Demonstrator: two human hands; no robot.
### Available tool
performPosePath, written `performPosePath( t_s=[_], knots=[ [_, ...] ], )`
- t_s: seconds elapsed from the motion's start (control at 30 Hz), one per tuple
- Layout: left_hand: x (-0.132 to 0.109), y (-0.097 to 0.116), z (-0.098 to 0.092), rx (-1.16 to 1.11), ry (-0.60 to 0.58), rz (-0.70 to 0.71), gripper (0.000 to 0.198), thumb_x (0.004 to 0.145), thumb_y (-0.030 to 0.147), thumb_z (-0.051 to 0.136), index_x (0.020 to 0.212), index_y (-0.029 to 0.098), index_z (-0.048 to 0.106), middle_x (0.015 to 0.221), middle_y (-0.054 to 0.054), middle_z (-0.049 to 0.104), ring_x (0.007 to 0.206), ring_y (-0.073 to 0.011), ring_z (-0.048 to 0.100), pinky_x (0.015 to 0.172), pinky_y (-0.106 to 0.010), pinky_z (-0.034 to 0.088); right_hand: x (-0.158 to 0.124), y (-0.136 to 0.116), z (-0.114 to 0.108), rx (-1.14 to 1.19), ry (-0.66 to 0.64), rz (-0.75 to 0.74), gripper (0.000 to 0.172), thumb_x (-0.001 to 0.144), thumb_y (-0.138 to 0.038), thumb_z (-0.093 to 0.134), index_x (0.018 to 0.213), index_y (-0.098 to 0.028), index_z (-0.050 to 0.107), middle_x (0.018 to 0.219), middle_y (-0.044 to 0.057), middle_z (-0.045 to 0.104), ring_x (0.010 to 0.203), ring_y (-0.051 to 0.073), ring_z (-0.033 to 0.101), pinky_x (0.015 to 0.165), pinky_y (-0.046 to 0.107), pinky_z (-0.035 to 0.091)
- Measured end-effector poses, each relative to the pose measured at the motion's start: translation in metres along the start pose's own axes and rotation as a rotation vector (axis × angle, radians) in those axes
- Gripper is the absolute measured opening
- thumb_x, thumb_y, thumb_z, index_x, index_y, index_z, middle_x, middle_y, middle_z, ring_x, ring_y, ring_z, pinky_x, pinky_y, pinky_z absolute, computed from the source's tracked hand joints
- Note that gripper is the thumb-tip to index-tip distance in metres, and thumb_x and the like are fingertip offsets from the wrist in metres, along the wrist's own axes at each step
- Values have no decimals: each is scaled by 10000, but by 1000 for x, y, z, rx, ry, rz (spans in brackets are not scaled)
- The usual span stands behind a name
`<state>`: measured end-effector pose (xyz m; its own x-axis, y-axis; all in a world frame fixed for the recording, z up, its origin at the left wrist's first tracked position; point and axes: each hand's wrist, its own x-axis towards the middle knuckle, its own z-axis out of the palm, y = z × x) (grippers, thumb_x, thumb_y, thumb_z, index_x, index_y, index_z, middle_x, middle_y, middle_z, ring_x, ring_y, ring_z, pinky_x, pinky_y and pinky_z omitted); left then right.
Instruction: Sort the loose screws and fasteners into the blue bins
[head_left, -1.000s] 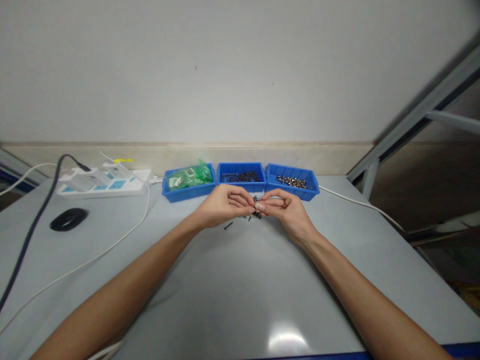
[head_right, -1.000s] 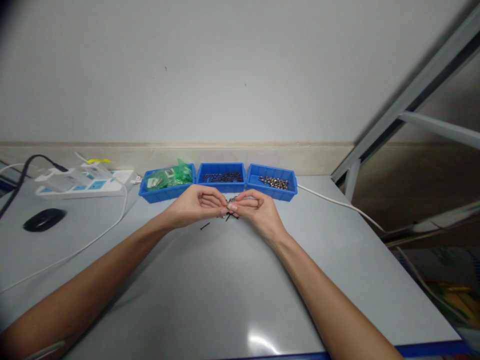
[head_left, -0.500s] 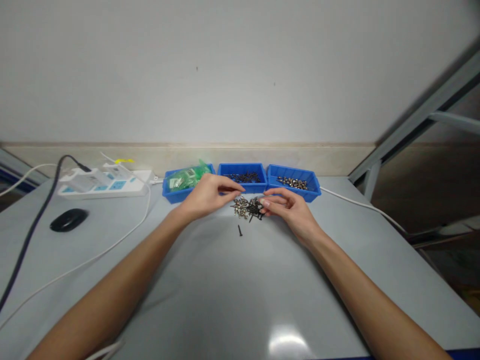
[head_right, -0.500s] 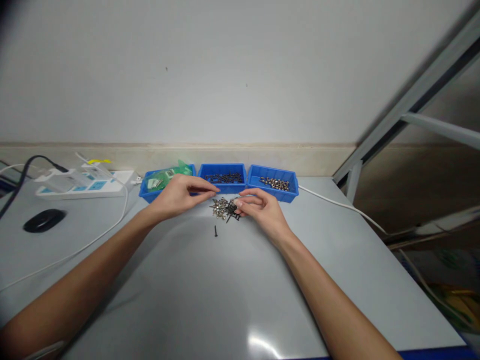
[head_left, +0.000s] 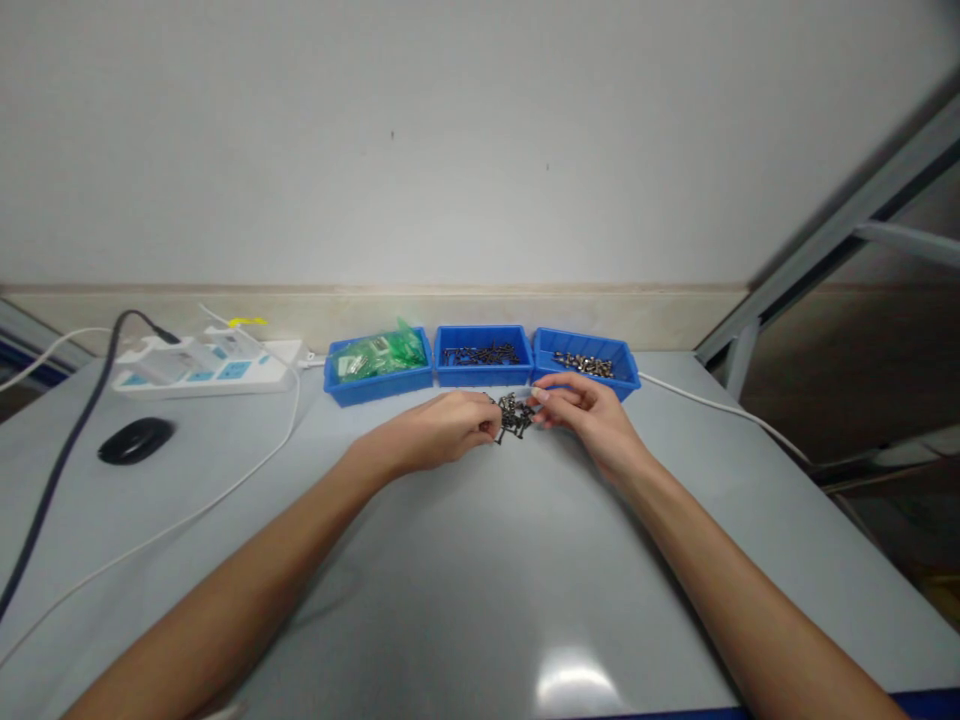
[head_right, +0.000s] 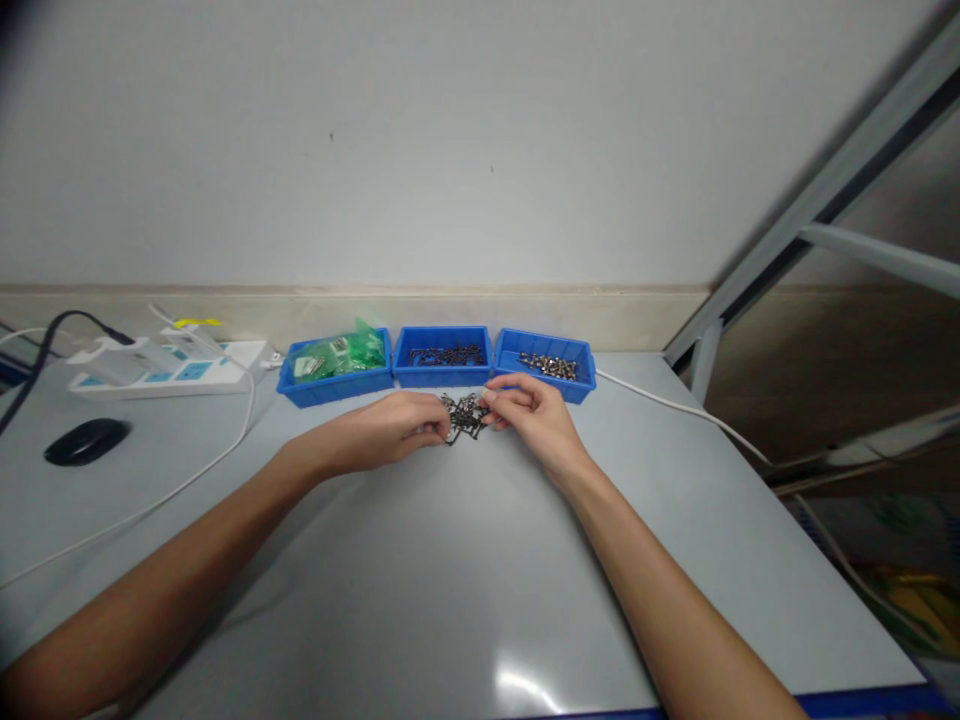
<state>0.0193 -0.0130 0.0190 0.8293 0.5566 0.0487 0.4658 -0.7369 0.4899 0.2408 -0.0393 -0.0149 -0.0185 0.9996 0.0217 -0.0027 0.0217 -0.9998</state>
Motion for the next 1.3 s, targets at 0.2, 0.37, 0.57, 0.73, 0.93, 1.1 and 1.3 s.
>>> performPosePath(
  t_s=[0.2, 0.37, 0.57, 0.73, 0.93, 1.1, 1.3],
  knots=[
    [-3, 8, -12, -316, 86, -65, 148, 830, 124, 609, 943, 147, 701, 852, -35, 726, 748, -130, 652, 695, -206, 480, 0, 1, -7, -234, -99, -79, 254, 770, -406, 738, 860, -175, 685, 740, 47, 718, 664, 176, 669, 649, 299, 526],
    [-4, 6, -19, -459, 121, -144, 155, 786, 160, 664, 901, 141, 765, 898, -76, 767, 843, -177, 705, 776, -257, 544, -2, 0, -13, -641, -105, -278, 141, 818, -281, 647, 882, -177, 718, 777, 57, 733, 673, 186, 649, 627, 297, 498],
    [-3, 5, -17, -670, 110, -221, 218, 738, 157, 711, 951, 118, 732, 879, -90, 769, 826, -181, 732, 780, -273, 580, -6, -4, -10, -627, -192, -313, 165, 778, -191, 645, 916, -185, 736, 863, 57, 750, 714, 187, 660, 659, 294, 513],
    [0, 8, -11, -702, 181, -278, 162, 722, 168, 747, 857, 123, 670, 779, -68, 753, 782, -171, 731, 712, -235, 574, -10, -7, -4, -224, -373, -130, 218, 747, -202, 720, 963, -172, 721, 914, 70, 767, 825, 201, 725, 802, 327, 567],
    [1, 5, -9, -674, 221, -237, 150, 749, 212, 755, 831, 116, 674, 752, -62, 742, 737, -159, 723, 688, -223, 573, -11, -8, 0, -105, -371, -35, 201, 735, -296, 767, 891, -173, 736, 829, 81, 775, 809, 221, 747, 790, 353, 581],
    [14, -11, -8, -452, 636, -239, 114, 761, 213, 746, 790, 112, 700, 805, -61, 746, 773, -168, 723, 797, -277, 601, -7, -7, -8, -469, -223, -255, 169, 781, -239, 682, 927, -173, 737, 871, 71, 762, 773, 202, 703, 758, 344, 545],
    [32, -29, 2, -541, 926, -219, 193, 771, 175, 722, 948, 101, 717, 992, -110, 758, 917, -214, 737, 910, -372, 603, -6, -8, -16, -931, -271, -455, 250, 759, -88, 604, 948, -189, 732, 931, 54, 749, 828, 212, 667, 762, 327, 491]
  ],
)
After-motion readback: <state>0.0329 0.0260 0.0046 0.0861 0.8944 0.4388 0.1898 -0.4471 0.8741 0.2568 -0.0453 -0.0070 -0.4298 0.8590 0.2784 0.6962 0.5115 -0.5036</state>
